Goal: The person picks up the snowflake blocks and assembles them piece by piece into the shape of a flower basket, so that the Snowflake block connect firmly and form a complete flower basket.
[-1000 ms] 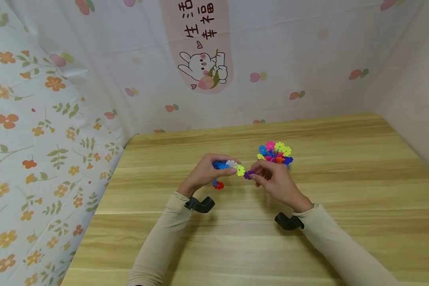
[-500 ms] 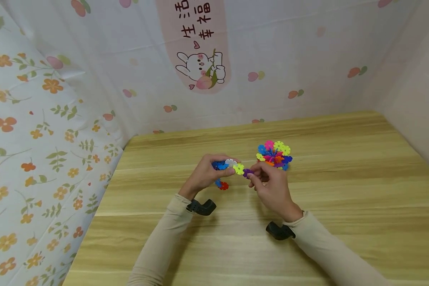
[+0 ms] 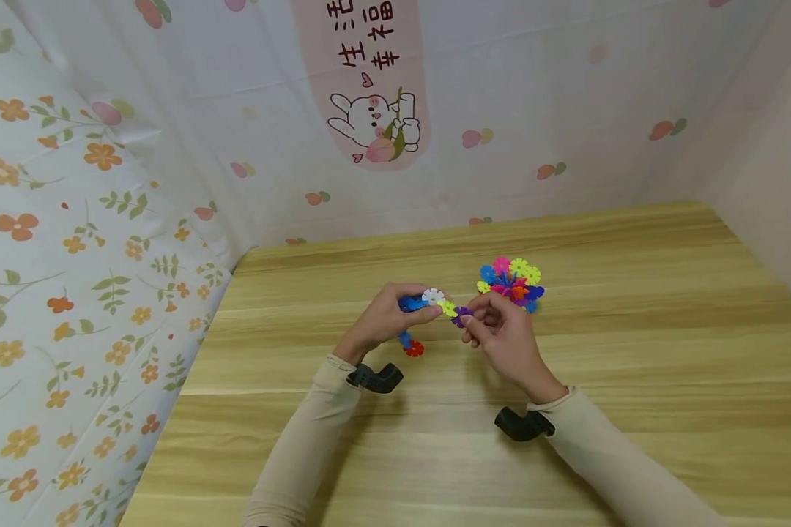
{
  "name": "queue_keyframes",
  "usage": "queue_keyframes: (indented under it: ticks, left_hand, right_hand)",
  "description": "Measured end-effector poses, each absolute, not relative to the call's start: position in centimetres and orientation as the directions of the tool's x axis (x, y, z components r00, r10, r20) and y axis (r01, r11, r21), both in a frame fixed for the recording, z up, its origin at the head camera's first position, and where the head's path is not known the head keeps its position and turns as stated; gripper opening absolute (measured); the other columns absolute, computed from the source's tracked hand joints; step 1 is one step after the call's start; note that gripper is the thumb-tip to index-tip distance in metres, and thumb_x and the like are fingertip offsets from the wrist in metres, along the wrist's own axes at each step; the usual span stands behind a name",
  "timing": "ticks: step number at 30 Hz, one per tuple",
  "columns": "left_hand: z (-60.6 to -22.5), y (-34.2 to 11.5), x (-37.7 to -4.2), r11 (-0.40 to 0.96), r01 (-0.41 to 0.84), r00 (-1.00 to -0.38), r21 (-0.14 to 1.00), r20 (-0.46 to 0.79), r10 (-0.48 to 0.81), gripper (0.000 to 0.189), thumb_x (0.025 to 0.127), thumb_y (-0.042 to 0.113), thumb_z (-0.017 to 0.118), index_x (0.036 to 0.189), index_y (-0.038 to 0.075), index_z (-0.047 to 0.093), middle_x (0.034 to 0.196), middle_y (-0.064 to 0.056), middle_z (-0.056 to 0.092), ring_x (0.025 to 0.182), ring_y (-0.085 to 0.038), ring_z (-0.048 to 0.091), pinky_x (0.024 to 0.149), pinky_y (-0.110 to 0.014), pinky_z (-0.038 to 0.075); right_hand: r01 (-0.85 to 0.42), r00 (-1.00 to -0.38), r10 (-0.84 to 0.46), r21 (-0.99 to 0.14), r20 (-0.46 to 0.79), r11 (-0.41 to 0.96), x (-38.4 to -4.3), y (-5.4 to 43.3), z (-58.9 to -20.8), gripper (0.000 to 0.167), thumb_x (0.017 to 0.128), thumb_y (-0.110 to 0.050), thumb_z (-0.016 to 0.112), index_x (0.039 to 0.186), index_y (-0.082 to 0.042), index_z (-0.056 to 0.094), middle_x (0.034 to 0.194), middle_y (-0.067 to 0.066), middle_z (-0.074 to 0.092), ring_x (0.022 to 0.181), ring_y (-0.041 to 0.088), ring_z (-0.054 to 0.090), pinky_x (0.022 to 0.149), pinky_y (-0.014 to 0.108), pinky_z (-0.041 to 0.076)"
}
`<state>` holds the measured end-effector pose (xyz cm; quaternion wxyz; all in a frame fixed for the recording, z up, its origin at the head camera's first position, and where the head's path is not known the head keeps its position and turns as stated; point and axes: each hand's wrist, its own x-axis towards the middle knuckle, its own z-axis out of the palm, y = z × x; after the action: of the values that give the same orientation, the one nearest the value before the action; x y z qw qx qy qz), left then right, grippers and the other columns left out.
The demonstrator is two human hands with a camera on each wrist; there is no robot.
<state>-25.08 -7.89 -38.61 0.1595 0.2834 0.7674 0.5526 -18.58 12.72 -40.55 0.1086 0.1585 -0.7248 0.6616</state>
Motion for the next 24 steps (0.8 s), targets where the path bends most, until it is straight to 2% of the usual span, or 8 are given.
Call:
queue_keyframes:
  ticks: [3, 5, 7, 10, 12, 15, 19, 24]
  left_hand:
    - [-38.7, -8.4, -25.5, 0.24, 0.201, -0.798, 0.95, 0.017, 0.602, 0.045, 0.09, 0.036, 0.062, 0.131, 0.022, 0.054, 0.117, -0.004, 0.057, 0.101, -0.029, 0.057, 0.083, -0.04, 0.049]
    - [-38.6, -9.3, -25.4, 0.228, 0.149, -0.818, 0.962, -0.009, 0.574, 0.048, 0.092, 0.035, 0.059, 0.136, 0.024, 0.047, 0.124, -0.007, 0.053, 0.107, -0.031, 0.054, 0.086, -0.042, 0.047]
    - [-39.1, -10.6, -25.2, 0.184, 0.08, -0.839, 0.98, -0.033, 0.542, 0.049, 0.093, 0.031, 0.058, 0.138, 0.021, 0.043, 0.126, -0.011, 0.05, 0.109, -0.034, 0.053, 0.088, -0.047, 0.045]
    - [-40.3, -12.4, -24.3, 0.188, -0.009, -0.861, 0.982, -0.103, 0.499, 0.049, 0.092, 0.025, 0.06, 0.137, 0.015, 0.043, 0.124, -0.014, 0.05, 0.109, -0.029, 0.055, 0.087, -0.049, 0.046]
    - [-41.5, -13.2, -23.6, 0.213, -0.056, -0.859, 0.975, -0.156, 0.488, 0.045, 0.09, 0.024, 0.063, 0.131, 0.011, 0.048, 0.117, -0.016, 0.055, 0.101, -0.03, 0.059, 0.08, -0.049, 0.049]
    - [-42.6, -13.2, -22.6, 0.267, -0.07, -0.859, 0.961, -0.195, 0.474, 0.03, 0.091, 0.018, 0.062, 0.115, 0.002, 0.057, 0.099, -0.02, 0.062, 0.086, -0.032, 0.063, 0.069, -0.041, 0.052]
    - [-43.4, -12.6, -22.5, 0.28, -0.054, -0.911, 0.958, -0.162, 0.378, 0.016, 0.093, 0.011, 0.057, 0.099, -0.004, 0.06, 0.083, -0.022, 0.065, 0.071, -0.029, 0.064, 0.061, -0.032, 0.051]
    - [-44.4, -12.0, -23.1, 0.259, -0.127, -0.949, 0.957, -0.193, 0.249, 0.013, 0.092, 0.004, 0.057, 0.094, -0.008, 0.06, 0.076, -0.016, 0.066, 0.063, -0.019, 0.064, 0.059, -0.029, 0.052]
  right_hand:
    - [-0.224, -0.971, -0.08, -0.975, 0.224, -0.008, -19.1, 13.4, -41.2, 0.012, 0.09, 0.0, 0.058, 0.099, 0.008, 0.054, 0.081, 0.023, 0.057, 0.063, 0.025, 0.062, 0.055, 0.032, 0.053]
    - [-0.133, -0.988, -0.073, -0.99, 0.136, -0.045, -19.4, 13.7, -41.6, 0.014, 0.091, -0.001, 0.057, 0.101, 0.008, 0.052, 0.084, 0.028, 0.056, 0.066, 0.023, 0.062, 0.059, 0.032, 0.053]
    - [-0.058, -0.996, -0.067, -0.993, 0.065, -0.102, -19.5, 13.9, -41.8, 0.015, 0.092, -0.001, 0.055, 0.101, 0.009, 0.05, 0.085, 0.028, 0.056, 0.068, 0.024, 0.061, 0.062, 0.031, 0.053]
    - [0.024, -0.999, -0.047, -0.981, -0.015, -0.194, -19.7, 14.1, -42.0, 0.012, 0.093, 0.0, 0.054, 0.101, 0.007, 0.049, 0.084, 0.021, 0.059, 0.069, 0.022, 0.059, 0.063, 0.028, 0.052]
    - [0.063, -0.998, -0.043, -0.965, -0.053, -0.255, -19.7, 14.1, -42.1, 0.01, 0.093, 0.001, 0.053, 0.1, 0.006, 0.049, 0.081, 0.013, 0.06, 0.069, 0.021, 0.059, 0.063, 0.026, 0.052]
    - [0.12, -0.993, -0.053, -0.945, -0.109, -0.305, -20.0, 13.9, -42.3, 0.009, 0.092, 0.003, 0.052, 0.1, 0.005, 0.048, 0.08, 0.009, 0.061, 0.068, 0.017, 0.059, 0.063, 0.024, 0.051]
    - [0.197, -0.979, -0.119, -0.935, -0.168, -0.296, -20.7, 13.3, -43.0, 0.013, 0.093, 0.003, 0.049, 0.105, 0.007, 0.045, 0.089, 0.014, 0.061, 0.073, 0.017, 0.061, 0.068, 0.025, 0.052]
    - [0.286, -0.957, -0.132, -0.919, -0.259, -0.27, -21.8, 12.3, -44.2, 0.015, 0.093, 0.006, 0.049, 0.107, 0.009, 0.045, 0.093, 0.019, 0.061, 0.074, 0.018, 0.065, 0.074, 0.029, 0.053]
